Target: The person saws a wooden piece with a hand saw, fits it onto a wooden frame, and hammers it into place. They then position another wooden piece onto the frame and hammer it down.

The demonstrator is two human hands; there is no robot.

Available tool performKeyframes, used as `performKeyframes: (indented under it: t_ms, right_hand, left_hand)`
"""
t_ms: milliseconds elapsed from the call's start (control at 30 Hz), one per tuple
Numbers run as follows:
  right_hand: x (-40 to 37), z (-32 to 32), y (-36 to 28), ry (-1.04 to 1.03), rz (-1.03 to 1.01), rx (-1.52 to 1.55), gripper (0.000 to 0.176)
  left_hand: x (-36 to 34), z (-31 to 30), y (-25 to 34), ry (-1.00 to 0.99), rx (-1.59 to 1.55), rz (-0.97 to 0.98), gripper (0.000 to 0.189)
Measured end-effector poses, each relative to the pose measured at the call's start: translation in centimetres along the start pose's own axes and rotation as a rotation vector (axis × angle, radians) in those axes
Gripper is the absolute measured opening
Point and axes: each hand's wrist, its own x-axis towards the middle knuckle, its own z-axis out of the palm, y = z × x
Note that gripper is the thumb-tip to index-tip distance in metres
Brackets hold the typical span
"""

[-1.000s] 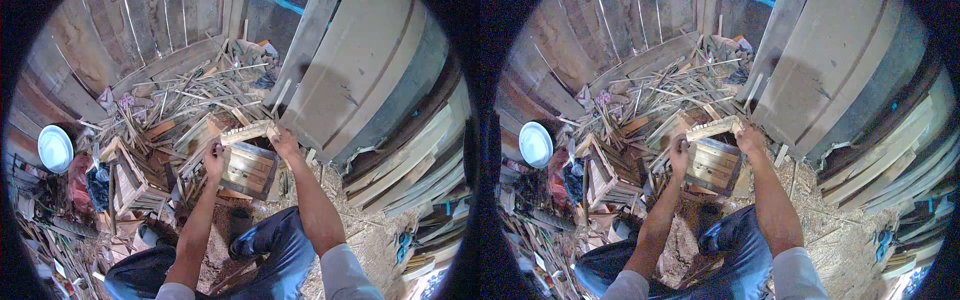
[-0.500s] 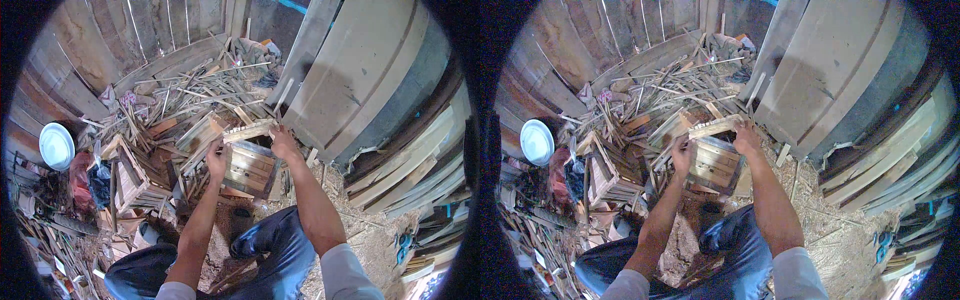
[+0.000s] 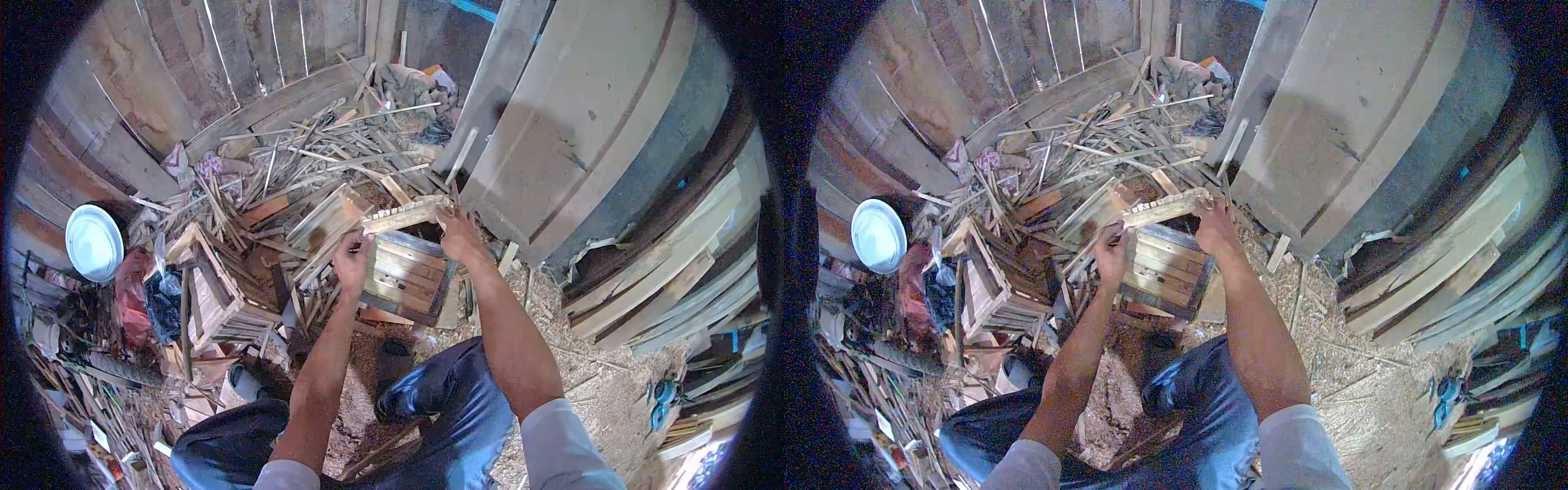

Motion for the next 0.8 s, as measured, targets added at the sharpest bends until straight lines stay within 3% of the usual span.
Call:
performKeyframes:
  t_ms: [100, 233, 333, 400, 500, 800]
  right_hand:
    - [0.7, 1.3, 0.7, 0.041, 0.012, 0.012, 0.065]
    - [0.8, 1.2, 0.6, 0.021, 0.075, 0.043, 0.069]
    - [0.2, 0.7, 0.1, 0.005, 0.111, 0.039, 0.068]
    - [0.7, 1.2, 0.5, 0.022, 0.077, 0.026, 0.068]
    - [-0.2, -0.2, -0.3, -0.010, 0.069, -0.009, 0.070]
    - [-0.2, -0.1, -0.9, -0.001, 0.131, 0.030, 0.073]
  left_hand:
    - [0.1, 0.0, 0.3, -0.019, -0.014, -0.066, 0.022]
    - [0.4, 0.1, -1.0, -0.002, -0.005, -0.004, 0.026]
    - [0.4, 0.2, -1.2, -0.018, -0.007, -0.090, 0.025]
    - [0.5, 0.2, -1.5, 0.007, 0.058, 0.003, 0.026]
    - [0.5, 0.1, -2.2, -0.039, -0.079, -0.061, 0.026]
    - [0.6, 0.2, -1.0, 0.004, 0.020, 0.023, 0.025]
